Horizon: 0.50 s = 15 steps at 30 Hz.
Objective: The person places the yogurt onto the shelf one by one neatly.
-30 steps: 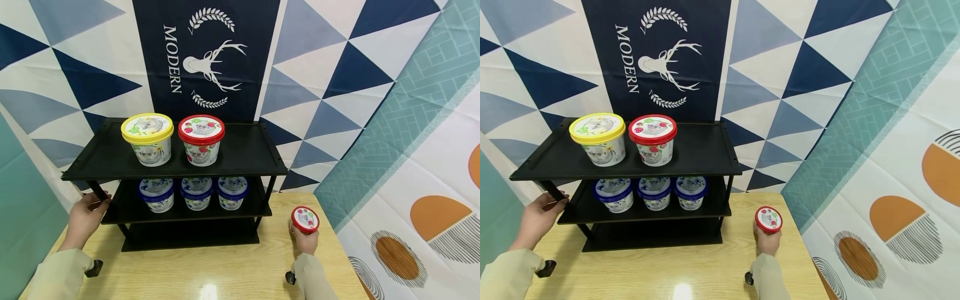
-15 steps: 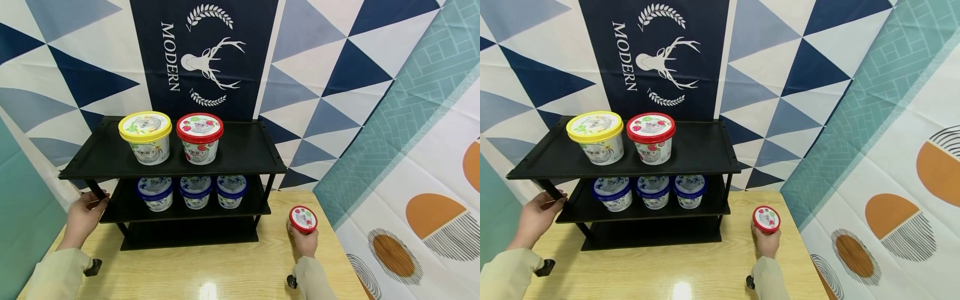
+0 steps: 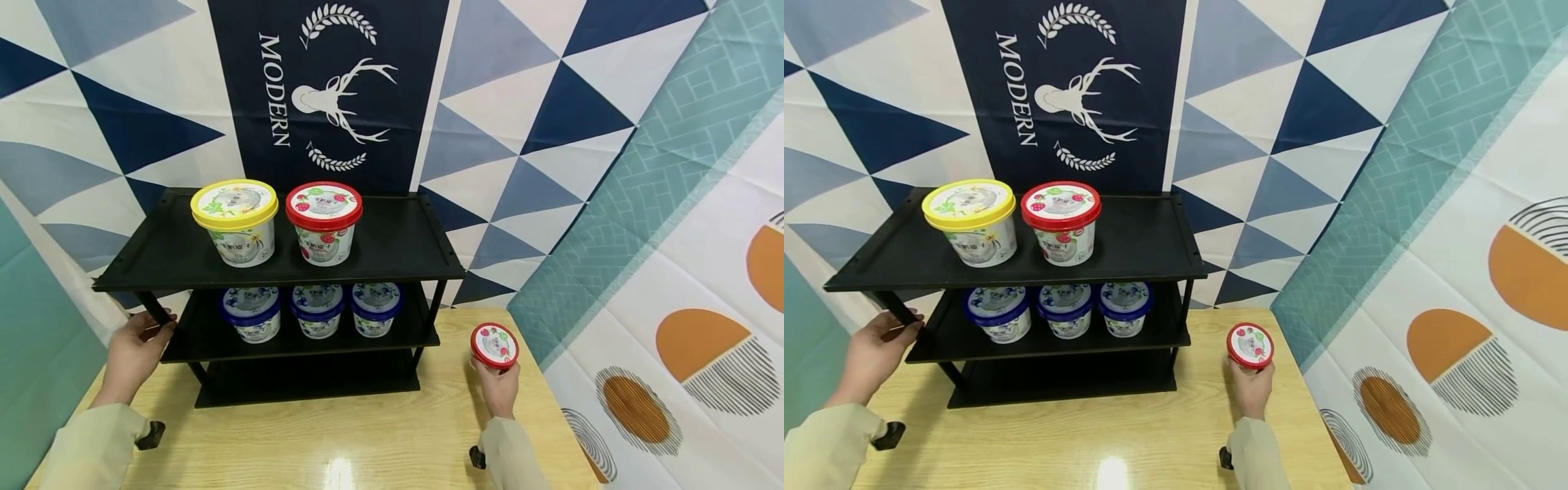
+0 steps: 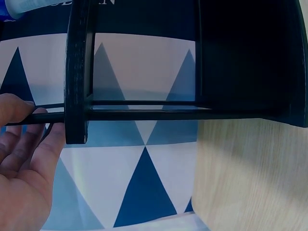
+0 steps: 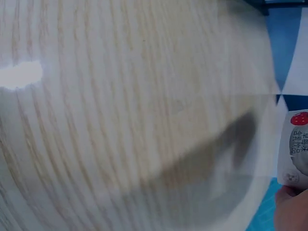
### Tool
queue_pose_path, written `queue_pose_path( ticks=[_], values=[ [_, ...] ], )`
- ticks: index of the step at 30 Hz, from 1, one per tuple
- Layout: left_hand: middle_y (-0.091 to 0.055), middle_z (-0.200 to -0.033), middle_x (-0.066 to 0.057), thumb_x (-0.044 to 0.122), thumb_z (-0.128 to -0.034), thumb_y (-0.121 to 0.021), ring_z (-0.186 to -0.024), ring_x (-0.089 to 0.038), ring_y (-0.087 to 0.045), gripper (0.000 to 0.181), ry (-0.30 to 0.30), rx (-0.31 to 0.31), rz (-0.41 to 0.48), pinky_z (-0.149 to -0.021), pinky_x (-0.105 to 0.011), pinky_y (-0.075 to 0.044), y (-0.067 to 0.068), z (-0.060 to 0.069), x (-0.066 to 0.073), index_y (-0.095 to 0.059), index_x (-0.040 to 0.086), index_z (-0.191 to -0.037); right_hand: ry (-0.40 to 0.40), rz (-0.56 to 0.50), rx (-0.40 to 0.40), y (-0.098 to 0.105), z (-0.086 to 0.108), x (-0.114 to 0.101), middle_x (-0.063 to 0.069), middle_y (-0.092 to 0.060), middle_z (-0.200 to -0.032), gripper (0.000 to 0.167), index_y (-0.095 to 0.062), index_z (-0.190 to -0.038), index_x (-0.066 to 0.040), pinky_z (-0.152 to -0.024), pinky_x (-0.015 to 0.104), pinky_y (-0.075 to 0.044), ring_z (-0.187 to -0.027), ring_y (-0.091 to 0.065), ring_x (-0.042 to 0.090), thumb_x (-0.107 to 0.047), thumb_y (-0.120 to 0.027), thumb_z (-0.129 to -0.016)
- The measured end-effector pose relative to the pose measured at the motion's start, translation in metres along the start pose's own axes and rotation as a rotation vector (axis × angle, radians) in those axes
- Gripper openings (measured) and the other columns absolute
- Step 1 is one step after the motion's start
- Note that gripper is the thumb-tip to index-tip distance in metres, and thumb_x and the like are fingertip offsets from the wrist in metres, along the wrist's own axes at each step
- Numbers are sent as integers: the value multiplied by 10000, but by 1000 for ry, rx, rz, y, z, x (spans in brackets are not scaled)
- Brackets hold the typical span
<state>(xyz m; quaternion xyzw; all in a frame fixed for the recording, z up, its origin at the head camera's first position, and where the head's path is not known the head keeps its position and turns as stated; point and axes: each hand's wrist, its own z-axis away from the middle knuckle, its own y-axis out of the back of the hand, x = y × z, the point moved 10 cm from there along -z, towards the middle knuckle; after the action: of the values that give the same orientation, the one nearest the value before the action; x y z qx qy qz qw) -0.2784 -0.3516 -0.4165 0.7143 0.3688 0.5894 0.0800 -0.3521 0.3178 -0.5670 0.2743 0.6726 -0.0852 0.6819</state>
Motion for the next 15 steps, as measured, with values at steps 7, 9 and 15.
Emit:
queue_pose_path(
  ticks=[7, 9, 15],
  values=[
    [-393, -911, 374, 207, -963, -510, -789, 286, -384, 349, 2, 6, 3, -582, -38, -417, 1, 0, 1, -554, -47, -1199, 72, -3, -3, -1, 1, -22, 217, -346, -1401, 908, -202, -1425, -40, -1067, 500, -343, -1305, -359, 333, -272, -780, -764],
    [-396, -912, 367, 205, -960, -514, -787, 286, -385, 345, 3, 9, 3, -581, -37, -418, 1, 0, 1, -558, -45, -1195, 72, -3, -2, 0, 1, -26, 216, -348, -1399, 918, -205, -1418, -41, -1070, 504, -340, -1311, -357, 334, -287, -788, -753],
    [-398, -931, 352, 230, -961, -507, -795, 279, -377, 365, 11, 6, -3, -585, -39, -416, 0, 2, -1, -553, -48, -1194, 87, -32, 20, 3, 6, -38, 211, -345, -1393, 932, -206, -1399, -38, -1061, 502, -355, -1302, -366, 319, -276, -809, -729]
  ],
)
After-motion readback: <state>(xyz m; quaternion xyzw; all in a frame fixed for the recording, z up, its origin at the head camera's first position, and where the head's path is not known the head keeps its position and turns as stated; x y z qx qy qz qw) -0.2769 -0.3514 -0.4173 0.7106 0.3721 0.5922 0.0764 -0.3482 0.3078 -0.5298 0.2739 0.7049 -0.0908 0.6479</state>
